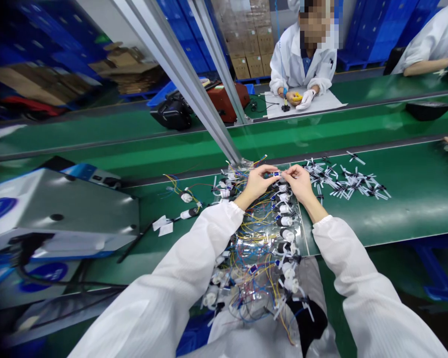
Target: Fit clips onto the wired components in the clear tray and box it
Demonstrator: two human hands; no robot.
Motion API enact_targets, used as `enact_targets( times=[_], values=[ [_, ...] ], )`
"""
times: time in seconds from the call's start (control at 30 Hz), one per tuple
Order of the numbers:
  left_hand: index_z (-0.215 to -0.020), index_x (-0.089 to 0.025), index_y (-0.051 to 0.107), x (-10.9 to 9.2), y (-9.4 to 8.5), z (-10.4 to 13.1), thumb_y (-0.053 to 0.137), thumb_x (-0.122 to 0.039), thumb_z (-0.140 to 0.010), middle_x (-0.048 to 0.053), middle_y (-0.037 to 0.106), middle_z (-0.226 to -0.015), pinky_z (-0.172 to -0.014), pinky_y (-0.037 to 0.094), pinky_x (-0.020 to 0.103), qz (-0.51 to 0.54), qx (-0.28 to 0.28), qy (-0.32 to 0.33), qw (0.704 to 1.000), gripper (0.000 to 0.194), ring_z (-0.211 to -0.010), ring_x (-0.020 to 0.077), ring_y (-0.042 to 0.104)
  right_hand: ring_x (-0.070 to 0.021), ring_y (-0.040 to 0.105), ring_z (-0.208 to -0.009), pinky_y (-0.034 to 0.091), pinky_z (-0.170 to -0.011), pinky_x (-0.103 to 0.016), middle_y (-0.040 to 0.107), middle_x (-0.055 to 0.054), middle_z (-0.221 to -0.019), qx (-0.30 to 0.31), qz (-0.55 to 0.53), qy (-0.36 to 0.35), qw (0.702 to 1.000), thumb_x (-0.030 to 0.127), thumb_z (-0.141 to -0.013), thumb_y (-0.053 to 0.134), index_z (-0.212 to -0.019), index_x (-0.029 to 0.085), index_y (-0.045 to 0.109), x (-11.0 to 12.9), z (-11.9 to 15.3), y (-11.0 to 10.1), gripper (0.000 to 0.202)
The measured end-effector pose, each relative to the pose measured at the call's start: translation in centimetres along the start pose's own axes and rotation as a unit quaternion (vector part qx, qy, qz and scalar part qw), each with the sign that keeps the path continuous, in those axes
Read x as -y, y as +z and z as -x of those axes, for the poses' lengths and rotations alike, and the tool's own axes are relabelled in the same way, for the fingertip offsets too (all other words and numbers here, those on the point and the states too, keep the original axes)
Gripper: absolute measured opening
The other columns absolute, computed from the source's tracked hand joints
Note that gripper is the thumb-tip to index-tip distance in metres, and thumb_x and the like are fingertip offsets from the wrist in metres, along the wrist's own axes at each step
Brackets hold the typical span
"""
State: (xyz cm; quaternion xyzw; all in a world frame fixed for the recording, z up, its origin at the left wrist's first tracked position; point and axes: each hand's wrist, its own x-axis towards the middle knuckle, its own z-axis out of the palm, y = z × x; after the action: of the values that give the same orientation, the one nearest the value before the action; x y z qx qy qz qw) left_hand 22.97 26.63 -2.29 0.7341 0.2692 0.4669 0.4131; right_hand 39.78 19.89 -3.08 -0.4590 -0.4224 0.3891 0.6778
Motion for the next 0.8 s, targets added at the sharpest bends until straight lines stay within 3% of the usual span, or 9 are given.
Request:
enact_targets(
  times=[0.43,0.57,0.67,0.8],
  values=[
    [-0.102,-0.020,0.080,-1.2,-0.5,0.0,0.082,-0.034,-0.089,0.008,0.080,-0.099,-0.088,0.056,0.037,-0.090,0.055,0.096,0.990,0.020,-0.091,0.0209,0.072,-0.0162,0.066,-0.077,0.053,-0.076,-0.031,0.072,-0.002,-0.079,0.034,0.082,-0.017,0.996,0.037,-0.077,0.084,-0.072,0.021,0.058,0.2,0.1,-0.5,0.031],
    [-0.108,-0.019,0.078,-0.1,-0.2,0.1,0.083,-0.037,-0.087,0.009,0.080,-0.105,-0.092,0.058,0.038,-0.058,0.030,0.045,0.997,0.028,-0.096,0.0221,0.075,-0.0165,0.068,-0.076,0.055,-0.078,-0.032,0.074,-0.002,-0.081,0.028,0.034,0.013,0.999,0.039,-0.075,0.086,-0.075,0.022,0.059,0.4,-0.2,-0.4,0.032],
    [-0.110,-0.018,0.077,0.9,0.1,0.0,0.085,-0.037,-0.084,0.010,0.080,-0.107,-0.092,0.059,0.037,-0.034,-0.012,0.001,0.999,0.033,-0.099,0.0226,0.075,-0.0186,0.073,-0.089,0.056,-0.086,-0.033,0.079,-0.003,-0.094,0.008,-0.057,0.041,0.997,0.045,-0.080,0.082,-0.091,0.023,0.062,0.7,-0.9,-0.8,0.031],
    [-0.108,-0.018,0.077,1.3,0.1,-0.2,0.081,-0.037,-0.087,0.010,0.079,-0.108,-0.091,0.058,0.037,-0.041,-0.021,-0.011,0.999,0.028,-0.100,0.0227,0.074,-0.0189,0.073,-0.095,0.054,-0.078,-0.029,0.079,-0.005,-0.103,-0.032,-0.041,0.050,0.997,0.051,-0.086,0.072,-0.099,0.024,0.066,1.0,-2.1,-2.5,0.031]
  ],
)
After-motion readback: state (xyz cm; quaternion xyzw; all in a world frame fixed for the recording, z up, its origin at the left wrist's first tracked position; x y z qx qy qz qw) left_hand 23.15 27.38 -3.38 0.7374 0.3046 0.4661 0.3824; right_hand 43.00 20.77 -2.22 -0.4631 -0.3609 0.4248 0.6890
